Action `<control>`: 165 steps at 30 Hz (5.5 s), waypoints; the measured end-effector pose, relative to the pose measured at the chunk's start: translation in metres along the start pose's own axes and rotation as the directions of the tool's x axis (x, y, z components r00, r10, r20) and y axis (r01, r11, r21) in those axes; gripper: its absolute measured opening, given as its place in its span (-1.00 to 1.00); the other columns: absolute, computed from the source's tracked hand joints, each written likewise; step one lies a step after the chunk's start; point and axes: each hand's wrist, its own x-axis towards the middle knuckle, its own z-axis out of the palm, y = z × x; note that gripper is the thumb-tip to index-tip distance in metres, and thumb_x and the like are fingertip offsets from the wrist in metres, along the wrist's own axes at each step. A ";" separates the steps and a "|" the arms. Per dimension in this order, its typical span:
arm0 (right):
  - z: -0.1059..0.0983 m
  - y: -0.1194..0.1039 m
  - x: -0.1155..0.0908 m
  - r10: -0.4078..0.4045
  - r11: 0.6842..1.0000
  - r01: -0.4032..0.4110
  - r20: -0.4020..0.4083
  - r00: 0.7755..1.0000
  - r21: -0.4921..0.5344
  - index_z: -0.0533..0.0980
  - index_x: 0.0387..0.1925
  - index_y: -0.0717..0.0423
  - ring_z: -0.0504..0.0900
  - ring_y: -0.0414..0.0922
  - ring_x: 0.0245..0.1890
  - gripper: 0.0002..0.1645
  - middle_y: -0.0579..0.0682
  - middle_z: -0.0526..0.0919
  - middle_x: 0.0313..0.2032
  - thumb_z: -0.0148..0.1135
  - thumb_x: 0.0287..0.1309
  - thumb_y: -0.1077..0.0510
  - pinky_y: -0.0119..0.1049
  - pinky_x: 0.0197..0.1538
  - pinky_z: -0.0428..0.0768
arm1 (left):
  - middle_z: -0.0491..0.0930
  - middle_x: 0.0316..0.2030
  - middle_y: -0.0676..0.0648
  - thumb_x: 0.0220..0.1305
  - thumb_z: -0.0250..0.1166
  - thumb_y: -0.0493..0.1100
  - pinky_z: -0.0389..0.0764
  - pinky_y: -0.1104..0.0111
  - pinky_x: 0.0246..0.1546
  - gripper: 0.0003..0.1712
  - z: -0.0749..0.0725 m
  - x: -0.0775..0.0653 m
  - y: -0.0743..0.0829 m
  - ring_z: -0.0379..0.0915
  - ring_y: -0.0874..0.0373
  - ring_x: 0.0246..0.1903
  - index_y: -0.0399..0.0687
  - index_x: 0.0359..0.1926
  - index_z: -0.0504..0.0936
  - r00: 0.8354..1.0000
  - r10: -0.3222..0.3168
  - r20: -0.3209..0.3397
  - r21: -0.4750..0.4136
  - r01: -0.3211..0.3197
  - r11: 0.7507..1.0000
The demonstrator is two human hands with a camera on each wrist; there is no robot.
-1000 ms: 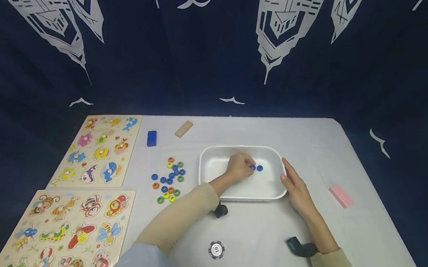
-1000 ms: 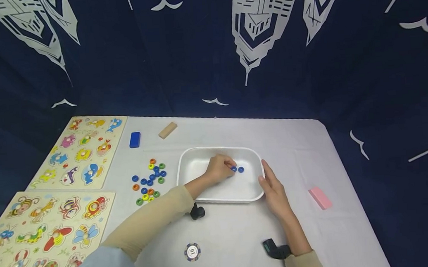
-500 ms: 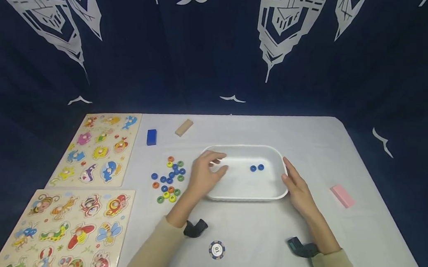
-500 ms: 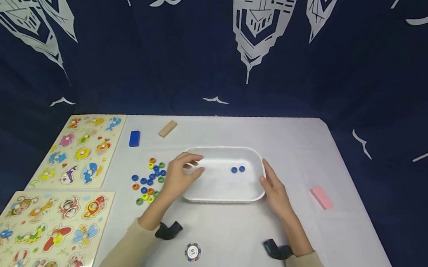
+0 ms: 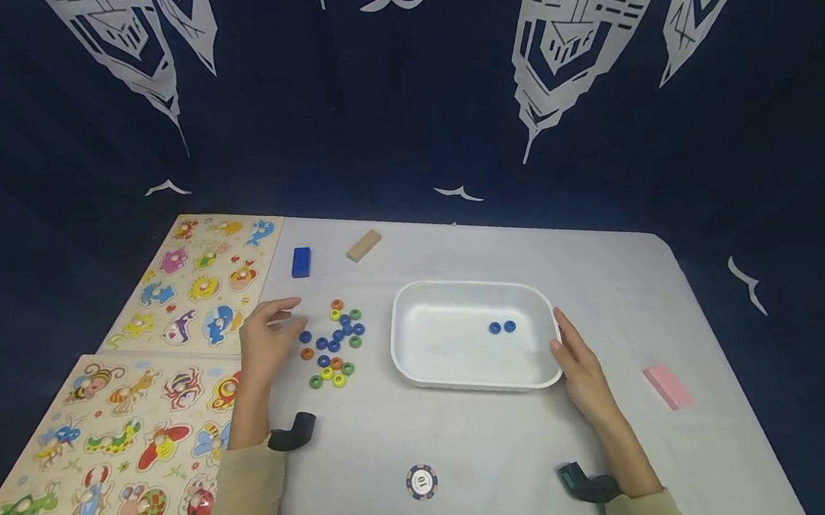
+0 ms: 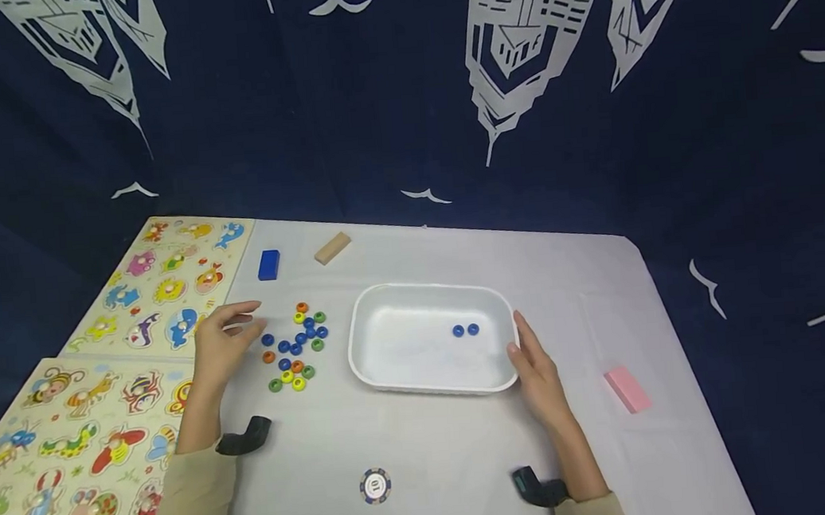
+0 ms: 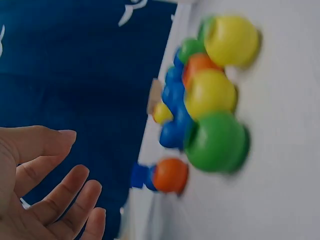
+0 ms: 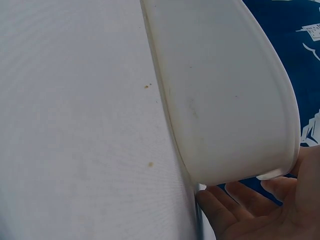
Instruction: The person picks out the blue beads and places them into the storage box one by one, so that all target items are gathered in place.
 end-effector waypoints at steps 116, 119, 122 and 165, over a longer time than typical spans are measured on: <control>-0.001 -0.013 -0.004 0.006 1.000 -0.006 0.008 1.000 -0.006 -0.07 0.34 -0.11 -0.06 0.07 0.33 -0.38 -0.02 -0.05 0.35 -0.22 0.29 0.00 0.09 0.27 0.03 | 0.51 -0.12 -0.09 -0.07 0.32 -0.20 0.39 0.15 -0.01 -0.64 0.011 -0.036 0.029 0.39 0.01 -0.06 -0.08 -0.15 0.57 0.975 -0.153 0.159 0.166 0.126 0.978; -0.001 -0.015 -0.004 0.006 1.000 -0.006 0.008 1.000 -0.001 -0.06 0.34 -0.07 -0.06 0.08 0.33 -0.38 0.00 -0.05 0.35 -0.22 0.29 0.02 0.09 0.27 0.02 | 0.50 -0.12 -0.10 -0.06 0.31 -0.21 0.39 0.15 0.00 -0.69 0.012 -0.035 0.028 0.38 -0.01 -0.04 -0.11 -0.19 0.59 0.976 -0.147 0.157 0.180 0.118 0.977; 0.000 -0.011 -0.003 0.009 1.000 -0.008 0.009 1.000 -0.008 -0.07 0.34 -0.15 -0.06 0.05 0.34 -0.38 -0.06 -0.05 0.36 -0.22 0.29 -0.01 0.08 0.28 0.03 | 0.51 -0.14 -0.10 -0.05 0.31 -0.21 0.41 0.16 -0.01 -0.75 0.012 -0.035 0.028 0.39 -0.01 -0.05 -0.12 -0.25 0.60 0.980 -0.139 0.145 0.186 0.111 0.976; -0.001 0.000 -0.002 -0.013 1.000 0.013 -0.005 1.000 0.002 -0.05 0.32 -0.31 -0.02 0.02 0.33 -0.40 -0.12 -0.03 0.35 -0.22 0.26 -0.11 0.05 0.27 0.07 | 0.58 -0.45 0.05 -0.15 0.36 -0.32 0.48 0.59 -0.38 -0.76 0.191 -0.021 0.155 0.46 0.29 -0.42 -0.10 -0.33 0.64 0.703 0.126 0.700 0.025 -0.201 0.979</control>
